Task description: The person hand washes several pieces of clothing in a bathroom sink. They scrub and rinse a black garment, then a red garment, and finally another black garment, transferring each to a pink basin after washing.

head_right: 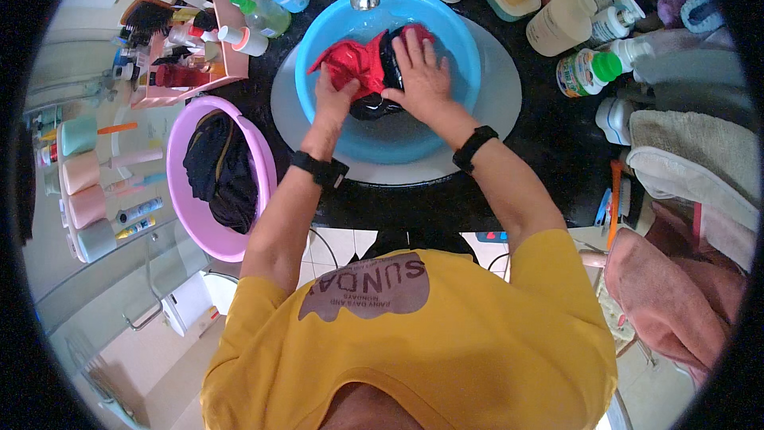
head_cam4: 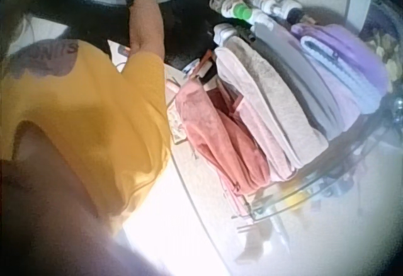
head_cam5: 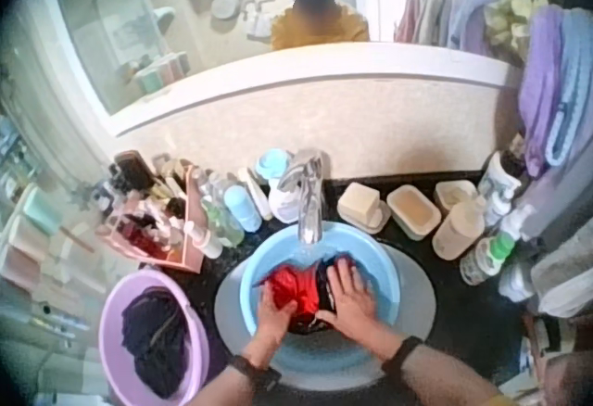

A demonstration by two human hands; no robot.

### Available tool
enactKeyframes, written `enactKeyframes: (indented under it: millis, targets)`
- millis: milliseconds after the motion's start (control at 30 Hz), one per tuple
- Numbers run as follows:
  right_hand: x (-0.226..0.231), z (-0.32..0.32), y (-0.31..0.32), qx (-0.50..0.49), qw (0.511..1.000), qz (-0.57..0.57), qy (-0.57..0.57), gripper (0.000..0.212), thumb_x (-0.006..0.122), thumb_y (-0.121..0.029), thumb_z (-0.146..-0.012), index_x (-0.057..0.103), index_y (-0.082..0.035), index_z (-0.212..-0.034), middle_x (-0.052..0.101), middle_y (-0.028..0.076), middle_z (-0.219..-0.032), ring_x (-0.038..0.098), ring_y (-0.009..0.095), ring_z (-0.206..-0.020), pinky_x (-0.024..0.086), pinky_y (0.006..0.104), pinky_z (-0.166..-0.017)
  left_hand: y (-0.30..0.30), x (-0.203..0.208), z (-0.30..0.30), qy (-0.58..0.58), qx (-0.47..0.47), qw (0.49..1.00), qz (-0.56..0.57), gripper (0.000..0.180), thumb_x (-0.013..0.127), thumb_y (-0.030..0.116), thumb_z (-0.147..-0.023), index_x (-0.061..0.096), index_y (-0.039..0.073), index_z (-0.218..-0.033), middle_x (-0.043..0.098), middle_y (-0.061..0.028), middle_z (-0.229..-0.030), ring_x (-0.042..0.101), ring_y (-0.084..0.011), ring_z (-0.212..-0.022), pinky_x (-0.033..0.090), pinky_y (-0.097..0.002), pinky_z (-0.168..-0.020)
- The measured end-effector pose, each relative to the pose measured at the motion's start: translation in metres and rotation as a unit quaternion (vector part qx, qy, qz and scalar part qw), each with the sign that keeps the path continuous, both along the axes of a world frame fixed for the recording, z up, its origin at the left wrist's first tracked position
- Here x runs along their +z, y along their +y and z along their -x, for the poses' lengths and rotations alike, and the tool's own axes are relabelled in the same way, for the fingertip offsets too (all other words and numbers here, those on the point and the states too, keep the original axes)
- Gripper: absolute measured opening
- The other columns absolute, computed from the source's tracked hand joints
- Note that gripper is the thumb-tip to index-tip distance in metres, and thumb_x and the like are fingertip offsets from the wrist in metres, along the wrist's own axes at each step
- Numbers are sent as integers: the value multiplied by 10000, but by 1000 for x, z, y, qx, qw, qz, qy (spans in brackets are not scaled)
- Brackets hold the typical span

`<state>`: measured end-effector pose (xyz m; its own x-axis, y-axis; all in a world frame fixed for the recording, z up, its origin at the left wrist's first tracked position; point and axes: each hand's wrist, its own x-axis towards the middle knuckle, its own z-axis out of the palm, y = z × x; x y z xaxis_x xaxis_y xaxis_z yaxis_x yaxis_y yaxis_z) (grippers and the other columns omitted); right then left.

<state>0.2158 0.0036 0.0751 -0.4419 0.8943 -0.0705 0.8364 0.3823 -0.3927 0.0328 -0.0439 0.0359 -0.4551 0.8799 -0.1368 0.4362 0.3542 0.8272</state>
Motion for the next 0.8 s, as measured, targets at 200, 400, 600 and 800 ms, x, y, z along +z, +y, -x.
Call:
enactKeyframes:
  millis: [200,400,600,800]
  targets:
    - [-31,21,9,73,970,120,-201,935,656,-555,-799,204,-182,-1528,58,139,-1598,122,398,-1449,235,626,-1093,-5,13,-21,271,-230,914,197,913,729,270,-789,201,151,-1524,52,-213,-1579,107,-414,-1450,224,-578,-1117]
    - [-43,48,16,46,941,138,-307,990,670,-577,-770,232,-93,-1515,35,172,-1597,68,404,-1459,208,621,-1102,13,2,-13,321,-297,848,299,843,648,434,-846,221,174,-1525,4,-137,-1605,67,-349,-1474,216,-625,-1094]
    - [-37,17,33,76,986,144,-34,796,693,-539,-763,490,-39,-1348,391,223,-1435,387,371,-1324,362,480,-1047,35,-36,17,135,-289,924,209,591,637,329,-866,490,55,-1368,229,-192,-1551,385,-352,-1349,339,-423,-1078]
    - [-67,-1,64,-183,952,-10,246,617,760,-435,-746,607,-38,-1193,593,187,-1191,581,327,-1093,469,418,-939,5,-30,-3,-197,195,956,-96,419,621,187,-878,559,-52,-1216,498,-204,-1347,531,-294,-1151,381,-364,-1023]
